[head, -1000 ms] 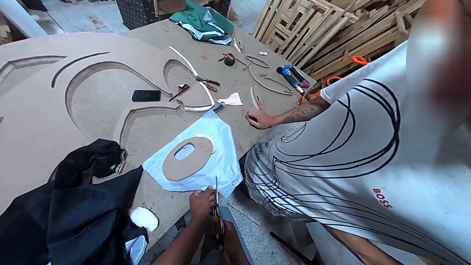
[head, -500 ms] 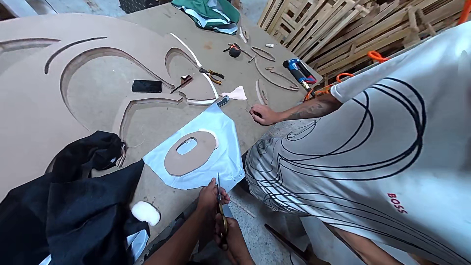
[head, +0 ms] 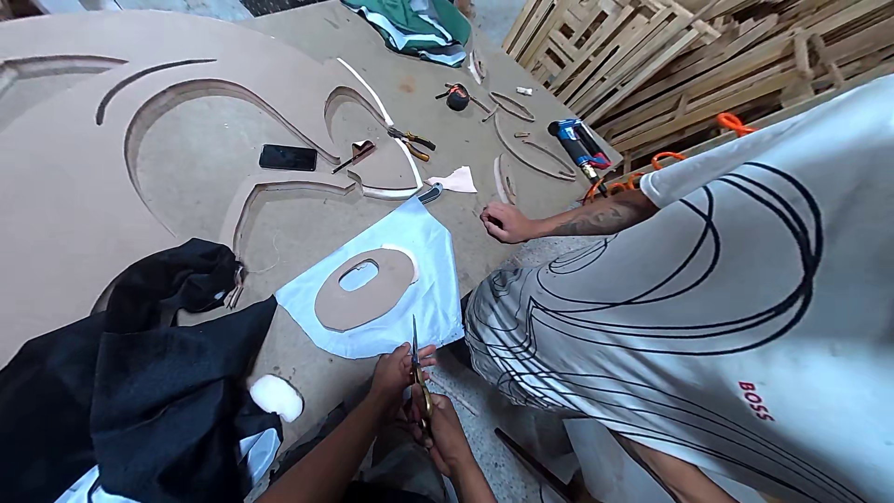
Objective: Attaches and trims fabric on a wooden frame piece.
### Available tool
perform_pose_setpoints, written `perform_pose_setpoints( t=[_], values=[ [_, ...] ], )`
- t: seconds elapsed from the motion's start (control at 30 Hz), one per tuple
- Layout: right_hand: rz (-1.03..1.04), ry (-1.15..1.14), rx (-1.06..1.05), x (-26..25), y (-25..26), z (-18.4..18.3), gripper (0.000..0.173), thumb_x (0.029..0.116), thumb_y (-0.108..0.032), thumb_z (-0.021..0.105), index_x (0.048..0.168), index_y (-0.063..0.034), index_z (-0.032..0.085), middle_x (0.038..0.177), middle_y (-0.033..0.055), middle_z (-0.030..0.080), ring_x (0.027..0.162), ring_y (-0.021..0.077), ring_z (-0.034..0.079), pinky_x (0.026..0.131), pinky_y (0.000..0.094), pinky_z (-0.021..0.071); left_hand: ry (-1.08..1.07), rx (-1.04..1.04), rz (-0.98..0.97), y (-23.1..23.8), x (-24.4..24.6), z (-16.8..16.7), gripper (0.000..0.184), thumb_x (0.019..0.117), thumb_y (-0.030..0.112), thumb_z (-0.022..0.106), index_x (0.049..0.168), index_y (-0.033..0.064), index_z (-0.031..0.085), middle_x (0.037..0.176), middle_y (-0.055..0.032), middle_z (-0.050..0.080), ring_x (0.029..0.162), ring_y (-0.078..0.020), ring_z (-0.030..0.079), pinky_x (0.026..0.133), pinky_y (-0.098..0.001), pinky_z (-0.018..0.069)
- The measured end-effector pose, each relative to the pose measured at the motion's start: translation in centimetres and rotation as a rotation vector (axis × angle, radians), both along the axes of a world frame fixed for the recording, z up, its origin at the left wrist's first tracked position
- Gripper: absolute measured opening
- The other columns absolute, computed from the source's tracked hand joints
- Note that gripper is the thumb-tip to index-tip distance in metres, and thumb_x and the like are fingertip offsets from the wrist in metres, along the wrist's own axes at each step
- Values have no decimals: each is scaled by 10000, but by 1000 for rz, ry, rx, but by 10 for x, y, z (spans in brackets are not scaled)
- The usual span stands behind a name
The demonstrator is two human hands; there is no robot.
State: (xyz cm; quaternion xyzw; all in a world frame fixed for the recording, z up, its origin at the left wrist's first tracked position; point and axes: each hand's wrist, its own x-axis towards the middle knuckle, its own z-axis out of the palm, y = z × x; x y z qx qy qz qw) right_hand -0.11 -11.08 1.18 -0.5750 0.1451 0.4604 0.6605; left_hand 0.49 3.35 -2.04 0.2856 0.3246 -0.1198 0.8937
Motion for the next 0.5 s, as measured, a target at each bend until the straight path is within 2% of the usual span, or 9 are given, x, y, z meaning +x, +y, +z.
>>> perform_pose_setpoints(
  t=[0.17, 0.33, 0.5],
  values=[
    [5, 0, 35, 13, 1, -3, 479, 1024, -446, 581, 760, -47, 606, 642, 48, 568, 449, 86, 454, 399, 227, 368, -2, 55, -29, -1, -2, -1, 604, 1144, 348, 195, 1339, -70, 585, 1282, -193, 707, 1114, -292, 723, 936, -431, 587],
    [31, -11, 26, 29, 8, -7, 472, 1035, -424, 559, 748, -52, 600, 630, 31, 549, 462, 87, 453, 412, 230, 369, -20, 99, -70, 0, -5, -4, 650, 1138, 387, 191, 1307, -33, 657, 1209, -179, 740, 1073, -265, 733, 924, -417, 583],
    [40, 12, 23, 36, 8, -2, 451, 1043, -382, 561, 750, -42, 605, 637, 42, 557, 454, 84, 447, 398, 223, 353, 19, 79, -32, -1, -6, -6, 604, 1141, 362, 229, 1282, -67, 630, 1222, -190, 733, 1069, -278, 737, 918, -418, 591]
  ],
)
